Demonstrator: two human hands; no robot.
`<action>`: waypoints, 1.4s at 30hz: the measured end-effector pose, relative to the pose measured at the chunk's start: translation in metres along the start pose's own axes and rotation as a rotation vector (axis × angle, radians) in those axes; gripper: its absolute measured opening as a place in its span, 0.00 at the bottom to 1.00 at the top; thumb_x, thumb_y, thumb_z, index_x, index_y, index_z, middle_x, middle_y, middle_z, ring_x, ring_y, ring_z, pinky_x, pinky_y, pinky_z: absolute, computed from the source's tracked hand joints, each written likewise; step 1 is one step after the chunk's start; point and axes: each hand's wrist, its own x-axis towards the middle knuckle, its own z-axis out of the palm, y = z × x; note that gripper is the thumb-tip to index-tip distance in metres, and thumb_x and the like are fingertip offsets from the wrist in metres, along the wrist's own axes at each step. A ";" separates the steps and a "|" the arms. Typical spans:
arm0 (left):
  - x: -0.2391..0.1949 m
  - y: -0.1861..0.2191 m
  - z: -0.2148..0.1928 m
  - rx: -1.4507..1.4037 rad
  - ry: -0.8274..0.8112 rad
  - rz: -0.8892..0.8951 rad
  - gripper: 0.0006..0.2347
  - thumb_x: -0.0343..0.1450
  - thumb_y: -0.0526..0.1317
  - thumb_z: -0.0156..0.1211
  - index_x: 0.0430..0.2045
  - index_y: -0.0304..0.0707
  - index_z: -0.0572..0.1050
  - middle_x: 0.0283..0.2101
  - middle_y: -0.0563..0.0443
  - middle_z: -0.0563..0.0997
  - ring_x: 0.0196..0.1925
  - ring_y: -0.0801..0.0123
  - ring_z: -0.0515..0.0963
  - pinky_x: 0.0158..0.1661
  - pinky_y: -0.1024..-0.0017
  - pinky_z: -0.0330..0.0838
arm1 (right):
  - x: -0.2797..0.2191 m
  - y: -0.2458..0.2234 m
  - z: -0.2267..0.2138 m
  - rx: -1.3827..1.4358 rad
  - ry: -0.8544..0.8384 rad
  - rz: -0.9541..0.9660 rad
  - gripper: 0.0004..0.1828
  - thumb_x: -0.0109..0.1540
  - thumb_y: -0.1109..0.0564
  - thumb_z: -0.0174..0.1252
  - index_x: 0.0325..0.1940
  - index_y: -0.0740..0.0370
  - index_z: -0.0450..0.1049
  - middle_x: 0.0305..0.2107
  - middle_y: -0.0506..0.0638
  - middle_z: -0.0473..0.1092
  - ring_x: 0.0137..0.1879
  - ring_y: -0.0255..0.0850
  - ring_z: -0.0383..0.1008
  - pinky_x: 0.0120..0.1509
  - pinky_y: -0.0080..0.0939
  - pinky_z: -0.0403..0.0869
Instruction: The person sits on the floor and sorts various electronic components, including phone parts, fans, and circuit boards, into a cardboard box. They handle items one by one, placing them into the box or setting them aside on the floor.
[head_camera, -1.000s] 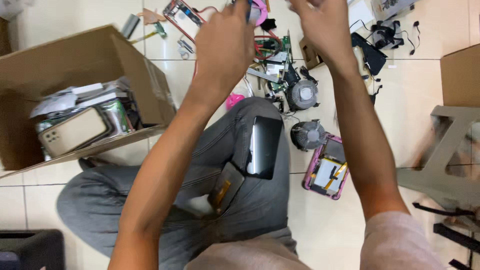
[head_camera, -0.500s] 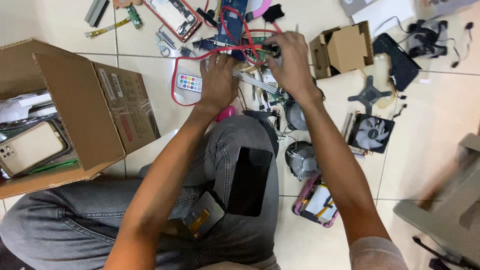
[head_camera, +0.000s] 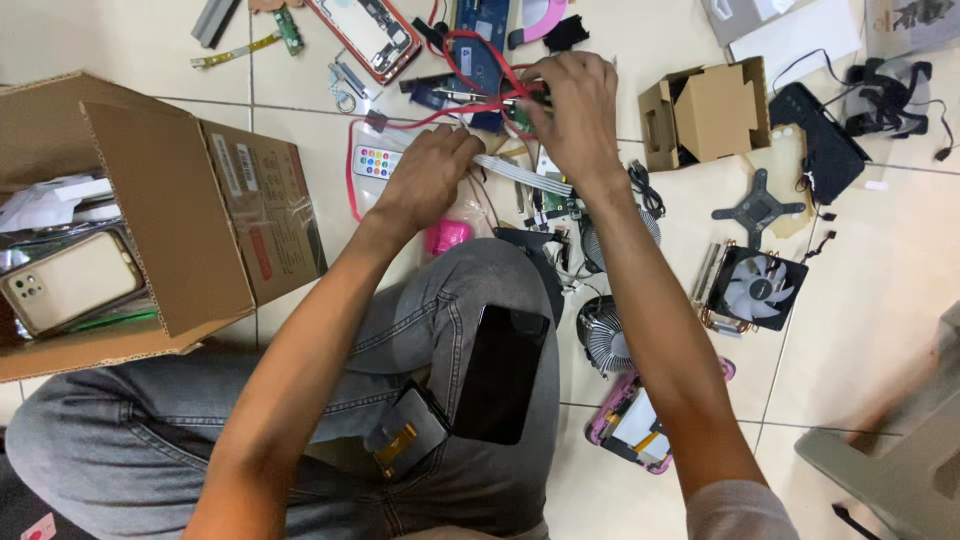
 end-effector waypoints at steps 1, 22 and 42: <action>-0.002 0.000 -0.001 -0.089 0.023 -0.001 0.16 0.61 0.22 0.53 0.42 0.33 0.72 0.41 0.39 0.77 0.41 0.46 0.74 0.42 0.53 0.68 | 0.001 -0.006 -0.006 0.077 0.059 -0.051 0.13 0.67 0.47 0.67 0.49 0.57 0.80 0.40 0.53 0.75 0.49 0.51 0.67 0.50 0.49 0.62; 0.022 0.035 -0.056 -0.114 0.332 -0.244 0.14 0.74 0.47 0.61 0.48 0.38 0.78 0.57 0.42 0.75 0.69 0.43 0.62 0.59 0.40 0.57 | 0.011 -0.046 -0.075 0.871 -0.245 0.219 0.10 0.72 0.61 0.54 0.53 0.55 0.59 0.40 0.53 0.79 0.42 0.38 0.75 0.44 0.35 0.67; -0.012 0.111 -0.256 -0.764 0.165 -0.163 0.09 0.73 0.36 0.62 0.45 0.35 0.77 0.42 0.48 0.84 0.40 0.67 0.82 0.40 0.70 0.75 | -0.003 -0.139 -0.220 0.553 0.010 -0.069 0.10 0.67 0.61 0.70 0.43 0.60 0.74 0.38 0.49 0.74 0.43 0.35 0.75 0.51 0.33 0.77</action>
